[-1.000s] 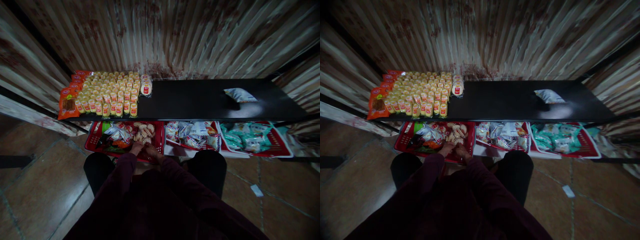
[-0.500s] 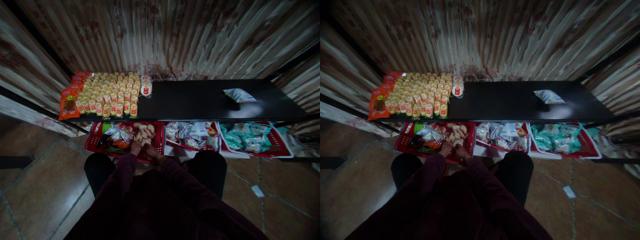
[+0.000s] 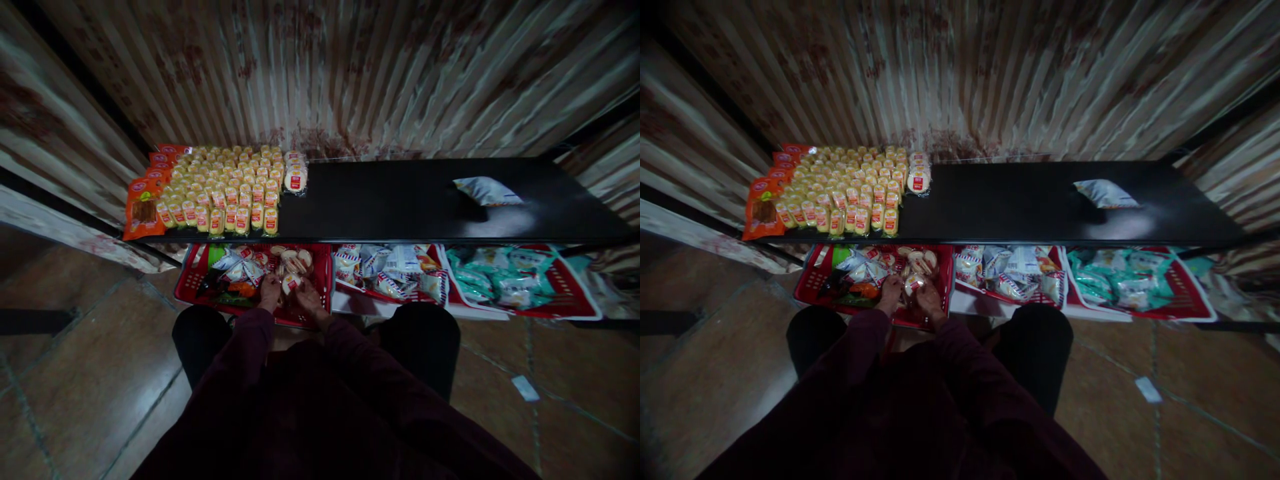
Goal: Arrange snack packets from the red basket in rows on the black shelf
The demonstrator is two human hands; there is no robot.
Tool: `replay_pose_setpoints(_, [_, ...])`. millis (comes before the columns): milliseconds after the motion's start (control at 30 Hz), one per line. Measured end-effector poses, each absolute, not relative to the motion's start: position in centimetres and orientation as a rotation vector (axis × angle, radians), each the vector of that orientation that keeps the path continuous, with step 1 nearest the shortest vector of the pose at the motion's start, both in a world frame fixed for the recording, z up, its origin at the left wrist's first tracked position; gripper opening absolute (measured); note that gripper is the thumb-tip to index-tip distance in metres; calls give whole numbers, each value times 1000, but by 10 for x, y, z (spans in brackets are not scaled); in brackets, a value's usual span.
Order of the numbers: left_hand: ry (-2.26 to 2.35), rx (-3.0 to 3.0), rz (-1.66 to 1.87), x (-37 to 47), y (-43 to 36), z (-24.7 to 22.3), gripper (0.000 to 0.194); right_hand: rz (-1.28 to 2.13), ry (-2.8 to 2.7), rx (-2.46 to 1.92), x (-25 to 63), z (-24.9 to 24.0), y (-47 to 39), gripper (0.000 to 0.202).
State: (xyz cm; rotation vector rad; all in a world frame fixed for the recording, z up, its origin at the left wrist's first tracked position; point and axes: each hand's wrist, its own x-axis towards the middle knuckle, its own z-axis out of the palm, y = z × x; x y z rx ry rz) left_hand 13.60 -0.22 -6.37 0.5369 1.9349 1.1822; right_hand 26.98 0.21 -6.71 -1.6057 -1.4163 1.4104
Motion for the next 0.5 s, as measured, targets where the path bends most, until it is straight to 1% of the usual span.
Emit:
replay_pose_setpoints(133, [1825,406,1243,136,-3,-54,5,1575,-1059,-1535,270,-74,8,22])
replay_pose_setpoints(267, [1735,299,1272,135,-4,-45,9,1621,-973,-1511,269,-75,10,20])
replay_pose_setpoints(367, [1696,252,1285,136,-6,-39,11,1631,-926,-1526,267,-71,8,22])
replay_pose_setpoints(500, [1640,245,1267,140,-9,-31,20,1693,-903,-1502,266,-59,4,30])
